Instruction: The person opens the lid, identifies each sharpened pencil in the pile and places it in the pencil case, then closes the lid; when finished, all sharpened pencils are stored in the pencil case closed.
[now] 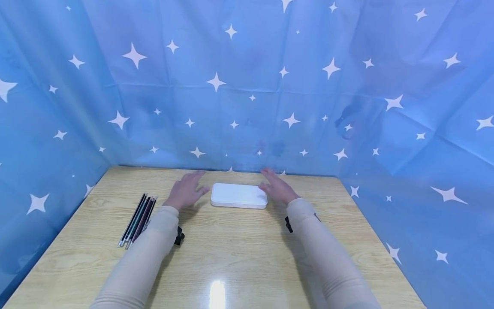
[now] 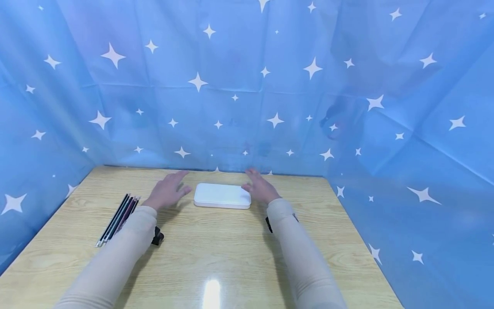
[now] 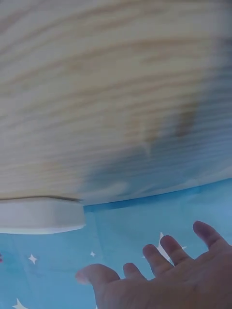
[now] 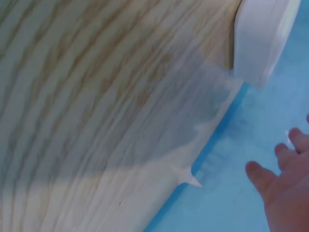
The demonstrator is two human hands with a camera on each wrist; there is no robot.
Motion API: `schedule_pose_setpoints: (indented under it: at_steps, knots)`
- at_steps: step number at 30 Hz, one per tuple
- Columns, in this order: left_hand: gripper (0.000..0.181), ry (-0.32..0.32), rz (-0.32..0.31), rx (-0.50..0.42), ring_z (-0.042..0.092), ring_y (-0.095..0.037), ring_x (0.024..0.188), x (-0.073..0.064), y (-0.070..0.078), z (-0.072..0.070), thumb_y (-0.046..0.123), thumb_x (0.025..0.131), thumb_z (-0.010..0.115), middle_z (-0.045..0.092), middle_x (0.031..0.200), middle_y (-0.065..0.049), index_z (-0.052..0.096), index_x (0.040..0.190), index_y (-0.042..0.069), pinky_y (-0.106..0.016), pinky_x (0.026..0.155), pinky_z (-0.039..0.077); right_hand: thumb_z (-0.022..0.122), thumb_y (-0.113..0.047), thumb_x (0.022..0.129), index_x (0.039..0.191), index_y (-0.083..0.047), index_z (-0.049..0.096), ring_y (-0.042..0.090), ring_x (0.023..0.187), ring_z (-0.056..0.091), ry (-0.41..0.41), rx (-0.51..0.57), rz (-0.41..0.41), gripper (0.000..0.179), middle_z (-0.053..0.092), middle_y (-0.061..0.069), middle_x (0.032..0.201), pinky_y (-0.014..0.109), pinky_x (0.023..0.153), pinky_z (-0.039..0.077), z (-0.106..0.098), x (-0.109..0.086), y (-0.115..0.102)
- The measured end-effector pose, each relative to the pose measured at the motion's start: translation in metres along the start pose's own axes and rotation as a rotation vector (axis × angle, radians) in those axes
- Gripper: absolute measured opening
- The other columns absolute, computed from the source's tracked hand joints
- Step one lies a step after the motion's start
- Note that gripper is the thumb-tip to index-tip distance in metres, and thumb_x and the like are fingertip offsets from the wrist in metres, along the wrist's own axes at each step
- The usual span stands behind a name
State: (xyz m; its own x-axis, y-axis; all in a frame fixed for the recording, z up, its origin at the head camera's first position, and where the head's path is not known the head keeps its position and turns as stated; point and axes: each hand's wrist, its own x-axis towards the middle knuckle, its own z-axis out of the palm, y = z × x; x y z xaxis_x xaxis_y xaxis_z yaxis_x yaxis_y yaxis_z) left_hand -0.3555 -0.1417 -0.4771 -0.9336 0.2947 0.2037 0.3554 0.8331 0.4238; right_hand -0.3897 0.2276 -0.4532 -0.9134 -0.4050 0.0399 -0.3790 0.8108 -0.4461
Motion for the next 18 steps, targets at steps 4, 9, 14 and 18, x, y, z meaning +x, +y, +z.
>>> schedule_pose_setpoints:
  at_steps: [4, 9, 14, 18]
  knots:
    - [0.071, -0.016, 0.015, -0.036, 0.033, -0.043, 0.145, 0.001, 0.005, 0.003, 0.045, 0.102, 0.058, 0.035, 0.161, -0.014, 0.032, 0.160, 0.012, -0.072, 0.109, 0.029, 0.056, -0.045, 0.103, 0.164, -0.018, 0.017, 0.032, 0.155, 0.012, -0.050, 0.045, -0.007, 0.077, 0.010, 0.011, 0.170, 0.055, 0.122, 0.015, 0.005, 0.002, 0.000]
    - [0.074, -0.058, 0.029, -0.079, 0.032, -0.043, 0.145, 0.002, 0.010, 0.007, 0.046, 0.101, 0.061, 0.035, 0.161, -0.015, 0.032, 0.159, 0.011, -0.070, 0.110, 0.030, 0.066, -0.045, 0.096, 0.164, -0.017, 0.016, 0.031, 0.155, 0.012, -0.148, 0.042, -0.006, 0.089, 0.009, 0.009, 0.170, 0.052, 0.123, 0.016, 0.012, 0.005, 0.001]
    - [0.077, -0.093, 0.023, -0.073, 0.030, -0.041, 0.147, 0.005, 0.011, 0.012, 0.047, 0.100, 0.062, 0.034, 0.162, -0.015, 0.031, 0.160, 0.010, -0.067, 0.113, 0.030, 0.075, -0.039, 0.091, 0.163, -0.014, 0.022, 0.032, 0.154, 0.014, -0.218, 0.051, 0.013, 0.092, 0.014, 0.010, 0.169, 0.051, 0.123, 0.018, 0.016, 0.007, -0.001]
    - [0.081, -0.122, 0.011, -0.073, 0.028, -0.041, 0.148, 0.007, 0.013, 0.015, 0.045, 0.098, 0.065, 0.033, 0.162, -0.016, 0.029, 0.160, 0.009, -0.067, 0.114, 0.027, 0.074, -0.040, 0.093, 0.162, -0.014, 0.024, 0.031, 0.153, 0.019, -0.263, 0.018, 0.034, 0.089, 0.022, 0.010, 0.167, 0.047, 0.123, 0.019, 0.020, 0.009, -0.004]
